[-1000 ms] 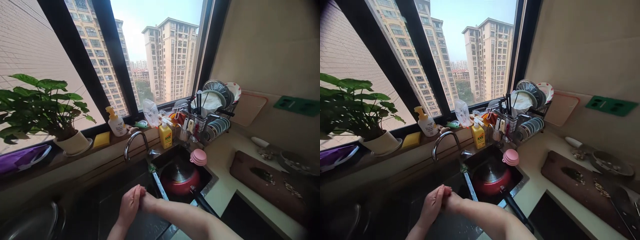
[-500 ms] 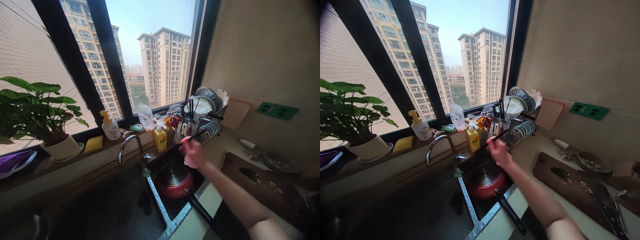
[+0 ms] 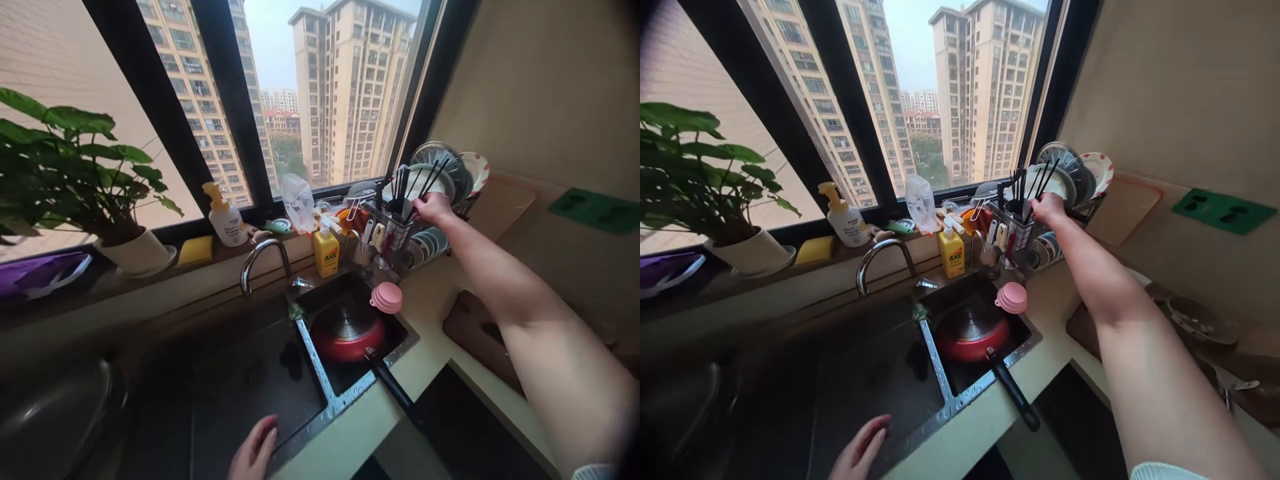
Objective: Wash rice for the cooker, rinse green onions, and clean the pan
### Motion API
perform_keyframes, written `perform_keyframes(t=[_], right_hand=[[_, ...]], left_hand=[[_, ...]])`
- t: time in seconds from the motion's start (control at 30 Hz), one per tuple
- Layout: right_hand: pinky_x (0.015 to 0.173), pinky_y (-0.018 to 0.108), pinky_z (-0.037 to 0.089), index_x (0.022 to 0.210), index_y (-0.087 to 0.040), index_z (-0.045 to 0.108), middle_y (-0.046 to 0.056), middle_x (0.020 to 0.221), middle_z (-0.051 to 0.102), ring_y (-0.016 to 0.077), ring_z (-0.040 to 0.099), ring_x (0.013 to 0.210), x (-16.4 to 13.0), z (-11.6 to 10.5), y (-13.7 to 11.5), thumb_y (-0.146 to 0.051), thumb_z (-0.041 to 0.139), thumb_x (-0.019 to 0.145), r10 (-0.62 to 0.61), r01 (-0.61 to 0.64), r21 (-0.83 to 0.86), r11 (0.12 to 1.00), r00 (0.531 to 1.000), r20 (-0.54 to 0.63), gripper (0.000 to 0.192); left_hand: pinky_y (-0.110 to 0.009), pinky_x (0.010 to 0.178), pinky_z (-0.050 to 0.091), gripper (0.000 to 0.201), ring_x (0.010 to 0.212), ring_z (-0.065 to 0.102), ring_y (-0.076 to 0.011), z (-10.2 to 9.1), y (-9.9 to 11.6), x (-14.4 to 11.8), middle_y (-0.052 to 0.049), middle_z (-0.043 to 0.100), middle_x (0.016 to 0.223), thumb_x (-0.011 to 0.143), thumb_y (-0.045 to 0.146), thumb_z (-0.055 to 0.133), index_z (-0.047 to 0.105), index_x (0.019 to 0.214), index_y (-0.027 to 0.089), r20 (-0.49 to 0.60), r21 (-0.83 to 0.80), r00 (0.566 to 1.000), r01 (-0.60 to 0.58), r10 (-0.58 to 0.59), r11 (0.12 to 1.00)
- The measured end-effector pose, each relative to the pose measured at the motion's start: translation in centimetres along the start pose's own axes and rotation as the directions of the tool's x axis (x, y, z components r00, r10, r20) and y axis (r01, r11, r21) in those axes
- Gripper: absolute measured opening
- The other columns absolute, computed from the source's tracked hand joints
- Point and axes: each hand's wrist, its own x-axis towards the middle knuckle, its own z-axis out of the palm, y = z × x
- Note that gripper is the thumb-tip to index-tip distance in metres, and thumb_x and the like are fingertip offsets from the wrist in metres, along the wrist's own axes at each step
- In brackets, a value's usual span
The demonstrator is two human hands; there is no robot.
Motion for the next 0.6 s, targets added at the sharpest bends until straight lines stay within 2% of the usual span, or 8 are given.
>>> perform_keyframes(t=[0.13, 0.23, 0.3, 0.33, 0.4, 0.43, 0.5, 0.6], right_hand=[[0.072, 0.039, 0.044, 0.073, -0.013, 0.063, 0.004, 0.064, 0.063, 0.0201, 0.066, 0.073, -2.2, 1.2, 1.9, -0.04, 0.067, 0.071, -0.019, 0.03, -0.095, 0.995, 0.994, 0.109, 0.027], [0.067, 0.033, 0.041, 0.076, -0.019, 0.062, 0.009, 0.077, 0.067, 0.0149, 0.059, 0.069, -9.7, 2.6, 4.8, -0.031, 0.068, 0.074, -0.056, 0.111, -0.172, 0.979, 0.954, 0.293, 0.014], [0.055, 0.029, 0.038, 0.061, -0.02, 0.058, 0.004, 0.06, 0.063, 0.0131, 0.053, 0.052, -16.7, 3.8, 7.3, -0.019, 0.075, 0.066, -0.014, 0.103, -0.172, 0.98, 0.892, 0.451, 0.017], [0.051, 0.027, 0.036, 0.057, -0.021, 0.056, 0.001, 0.054, 0.06, 0.0127, 0.052, 0.048, -20.2, 4.6, 8.6, -0.018, 0.075, 0.064, 0.008, 0.091, -0.157, 0.983, 0.841, 0.541, 0.02], [0.048, 0.025, 0.035, 0.058, -0.02, 0.054, -0.001, 0.051, 0.058, 0.0121, 0.051, 0.046, -26.7, 6.0, 11.1, -0.022, 0.068, 0.071, 0.149, -0.081, -0.128, 0.988, 0.666, 0.731, 0.019], [0.046, 0.024, 0.035, 0.059, -0.02, 0.051, -0.002, 0.05, 0.056, 0.0116, 0.05, 0.045, -29.4, 6.8, 12.2, -0.025, 0.066, 0.072, 0.218, -0.181, -0.133, 0.975, 0.627, 0.748, 0.021], [0.042, 0.022, 0.032, 0.066, -0.021, 0.047, -0.005, 0.046, 0.05, 0.011, 0.047, 0.04, -33.4, 8.0, 13.6, -0.034, 0.066, 0.073, 0.37, -0.393, -0.175, 0.903, 0.501, 0.783, 0.024], [0.037, 0.019, 0.029, 0.076, -0.023, 0.044, -0.007, 0.047, 0.048, 0.0114, 0.048, 0.039, -36.9, 9.4, 14.1, -0.043, 0.068, 0.071, 0.456, -0.65, -0.219, 0.728, 0.221, 0.862, 0.032]], left_hand=[[-0.035, 0.087, 0.055, 0.057, 0.099, 0.067, -0.0291, 0.1, -1.0, -1.5, -0.009, 0.074, 0.099, 0.059, 0.067, 0.066, 0.072, 0.09, 0.02, -0.002, -0.02, 0.998, 0.064, -0.064, 0.998], [-0.036, 0.087, 0.054, 0.063, 0.096, 0.068, -0.0286, -0.3, -2.0, -2.5, -0.009, 0.074, 0.096, 0.057, 0.072, 0.065, 0.071, 0.091, 0.02, -0.029, -0.075, 0.992, 0.121, -0.124, 0.99], [-0.037, 0.088, 0.054, 0.066, 0.094, 0.068, -0.0289, -0.6, -2.5, -2.9, -0.009, 0.074, 0.093, 0.054, 0.075, 0.065, 0.071, 0.09, 0.02, -0.047, -0.111, 0.987, 0.148, -0.153, 0.983], [-0.038, 0.088, 0.054, 0.067, 0.093, 0.068, -0.0293, -0.7, -2.7, -3.0, -0.008, 0.075, 0.092, 0.051, 0.076, 0.066, 0.071, 0.089, 0.021, -0.049, -0.13, 0.984, 0.163, -0.171, 0.978], [-0.038, 0.086, 0.055, 0.067, 0.091, 0.069, -0.0298, -0.6, -2.9, -2.8, -0.007, 0.075, 0.088, 0.046, 0.077, 0.068, 0.072, 0.084, 0.022, -0.033, -0.165, 0.977, 0.202, -0.21, 0.965], [-0.038, 0.086, 0.055, 0.066, 0.091, 0.069, -0.0298, -0.5, -2.9, -2.6, -0.007, 0.075, 0.088, 0.045, 0.077, 0.069, 0.072, 0.082, 0.022, -0.021, -0.177, 0.974, 0.219, -0.226, 0.96], [-0.037, 0.086, 0.056, 0.064, 0.092, 0.069, -0.0295, 0.0, -2.6, -2.1, -0.006, 0.075, 0.089, 0.045, 0.076, 0.07, 0.073, 0.081, 0.023, 0.0, -0.186, 0.973, 0.228, -0.232, 0.956], [-0.037, 0.087, 0.055, 0.062, 0.094, 0.068, -0.0288, 0.9, -1.7, -1.7, -0.007, 0.074, 0.093, 0.052, 0.073, 0.069, 0.072, 0.086, 0.022, 0.011, -0.149, 0.985, 0.174, -0.174, 0.973]])
